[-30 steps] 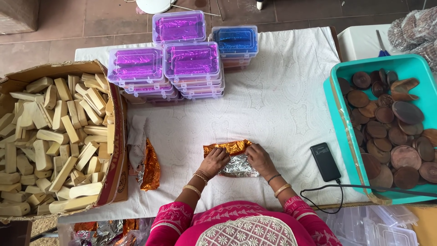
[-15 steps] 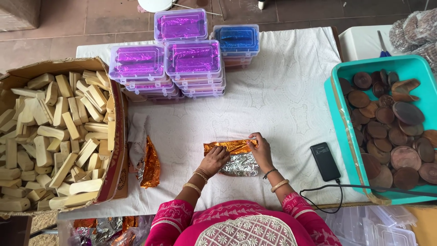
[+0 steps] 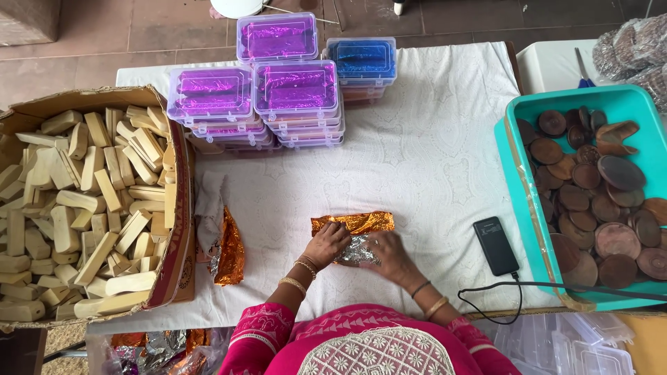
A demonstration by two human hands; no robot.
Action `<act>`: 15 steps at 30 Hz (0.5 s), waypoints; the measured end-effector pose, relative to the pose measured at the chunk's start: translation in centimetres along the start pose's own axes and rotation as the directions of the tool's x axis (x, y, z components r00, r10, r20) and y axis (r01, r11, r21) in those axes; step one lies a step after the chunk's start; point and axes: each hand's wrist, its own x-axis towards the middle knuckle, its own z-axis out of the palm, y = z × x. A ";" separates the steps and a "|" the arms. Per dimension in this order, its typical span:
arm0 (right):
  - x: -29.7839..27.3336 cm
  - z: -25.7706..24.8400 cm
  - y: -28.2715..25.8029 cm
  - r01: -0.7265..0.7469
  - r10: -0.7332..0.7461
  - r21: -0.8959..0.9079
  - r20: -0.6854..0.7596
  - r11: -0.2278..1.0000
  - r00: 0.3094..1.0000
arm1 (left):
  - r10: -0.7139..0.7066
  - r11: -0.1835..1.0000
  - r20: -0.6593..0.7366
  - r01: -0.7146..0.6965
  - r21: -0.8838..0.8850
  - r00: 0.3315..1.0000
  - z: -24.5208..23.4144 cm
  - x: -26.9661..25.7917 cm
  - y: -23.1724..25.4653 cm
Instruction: Wrapping wooden blocks in metallic foil and placing them aside.
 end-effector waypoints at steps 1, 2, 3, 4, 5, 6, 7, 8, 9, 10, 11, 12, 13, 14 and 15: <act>-0.1 -0.4 -1.2 0.104 -0.109 0.057 0.094 0.993 0.990 | -0.001 1.000 0.018 0.001 -0.014 1.000 -0.3 0.1 -0.1; -0.8 0.2 -1.4 0.105 -0.110 0.058 0.093 0.993 0.990 | -0.002 1.000 0.017 0.002 -0.012 1.000 -0.8 0.2 -0.1; -1.4 0.7 -1.6 0.087 -0.087 0.004 0.144 0.996 0.986 | 0.008 0.999 -0.005 -0.008 -0.031 1.000 -1.2 0.3 -0.1; -2.1 1.3 -1.9 0.071 -0.060 -0.050 0.195 0.996 0.979 | 0.017 0.999 -0.028 -0.018 -0.051 0.999 -1.7 0.3 0.0; -2.7 2.1 -1.2 0.072 -0.061 -0.049 0.195 0.996 0.979 | 0.015 0.999 -0.027 -0.017 -0.050 1.000 -1.9 0.3 -0.1; -3.3 2.8 -0.4 0.037 -0.017 -0.092 0.206 0.995 0.978 | 0.021 0.998 -0.029 -0.022 -0.051 0.999 -2.1 0.4 -0.1; -3.8 3.6 0.3 0.002 0.027 -0.135 0.215 0.991 0.976 | 0.026 0.998 -0.031 -0.028 -0.052 0.999 -2.3 0.5 -0.2; -3.8 3.8 0.8 0.000 0.029 -0.135 0.216 0.991 0.976 | 0.027 0.998 -0.030 -0.028 -0.053 0.999 -2.5 0.5 -0.2; -3.8 4.0 1.4 -0.059 0.088 -0.127 0.241 0.990 0.966 | 0.013 0.996 -0.021 -0.015 -0.092 1.000 -2.6 0.5 -0.1; -3.5 4.2 1.9 -0.116 0.145 -0.121 0.265 0.986 0.953 | -0.001 0.992 -0.012 -0.001 -0.128 1.000 -2.8 0.5 -0.2; -2.9 4.0 2.2 -0.116 0.145 -0.122 0.264 0.986 0.954 | 0.000 0.992 -0.013 -0.001 -0.127 1.000 -3.0 0.6 -0.4; -2.3 3.9 2.5 -0.103 0.130 -0.124 0.231 0.987 0.964 | -0.009 0.988 -0.022 0.006 -0.155 1.000 -3.2 0.6 -0.4; -1.6 3.7 2.8 -0.091 0.115 -0.127 0.199 0.988 0.973 | -0.018 0.983 -0.030 0.012 -0.184 0.999 -3.4 0.6 -0.6; -0.5 2.9 2.5 -0.090 0.114 -0.127 0.199 0.988 0.973 | -0.019 0.983 -0.030 0.013 -0.183 0.999 -4.3 0.8 -0.6; 0.6 2.1 2.2 -0.069 0.075 -0.088 0.064 0.994 0.995 | -0.014 0.969 0.036 0.023 -0.246 0.999 -5.3 1.0 -0.6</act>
